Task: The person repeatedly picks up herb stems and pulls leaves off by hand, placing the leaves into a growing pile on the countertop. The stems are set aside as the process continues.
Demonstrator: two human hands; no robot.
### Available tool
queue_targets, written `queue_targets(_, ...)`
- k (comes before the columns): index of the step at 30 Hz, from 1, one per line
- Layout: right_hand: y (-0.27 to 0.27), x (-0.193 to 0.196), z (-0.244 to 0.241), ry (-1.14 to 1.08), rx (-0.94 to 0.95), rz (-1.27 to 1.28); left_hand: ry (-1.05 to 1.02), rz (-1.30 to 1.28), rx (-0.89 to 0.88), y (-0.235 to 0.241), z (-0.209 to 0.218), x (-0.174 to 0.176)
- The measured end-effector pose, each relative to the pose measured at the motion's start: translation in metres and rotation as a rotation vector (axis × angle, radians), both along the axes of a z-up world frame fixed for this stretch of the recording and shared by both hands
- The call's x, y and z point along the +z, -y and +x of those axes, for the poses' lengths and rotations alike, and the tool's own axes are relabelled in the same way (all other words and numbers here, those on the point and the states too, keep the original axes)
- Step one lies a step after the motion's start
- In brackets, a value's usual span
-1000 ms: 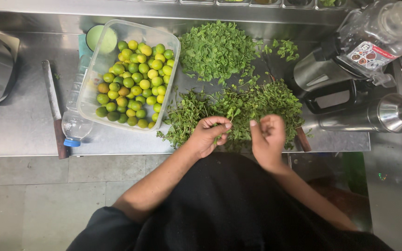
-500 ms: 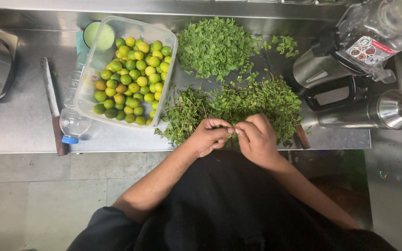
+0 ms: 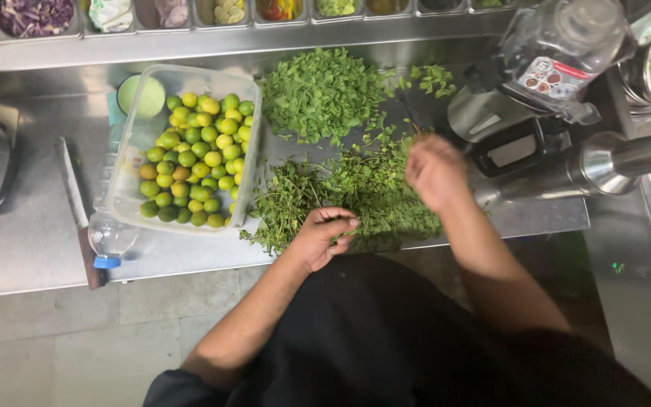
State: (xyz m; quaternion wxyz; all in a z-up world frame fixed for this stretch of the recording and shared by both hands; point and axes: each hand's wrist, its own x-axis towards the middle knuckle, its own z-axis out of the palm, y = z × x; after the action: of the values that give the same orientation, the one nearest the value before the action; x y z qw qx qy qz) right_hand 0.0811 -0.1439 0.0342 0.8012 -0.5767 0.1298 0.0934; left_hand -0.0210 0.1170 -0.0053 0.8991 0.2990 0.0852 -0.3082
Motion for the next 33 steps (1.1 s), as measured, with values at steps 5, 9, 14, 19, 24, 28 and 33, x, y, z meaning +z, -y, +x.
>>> queue_targets(5,-0.009,0.001,0.006,0.127,0.112,-0.130,0.017,0.005,0.008,-0.001,0.000,0.002)
queue_targets(9,-0.027,-0.017,-0.046,0.160,0.742,-0.313,-0.011,-0.002,0.099,-0.008,0.001,0.000)
queue_targets(14,-0.039,-0.031,-0.064,0.139,0.774,-0.427,0.048,0.004,0.352,-0.028,0.003,0.010)
queue_targets(19,-0.075,-0.023,-0.062,0.407,0.309,-0.451,0.139,-0.200,0.377,-0.042,-0.002,0.043)
queue_targets(24,-0.107,0.000,-0.070,1.107,0.483,-0.954,0.203,-0.246,0.134,-0.020,-0.029,0.068)
queue_targets(28,-0.093,0.005,-0.070,0.909,0.678,-0.749,0.064,-0.214,0.130,-0.013,-0.025,0.066)
queue_targets(33,-0.031,-0.016,-0.069,0.524,0.442,-1.098,-0.136,-0.137,0.279,-0.024,-0.018,0.048)
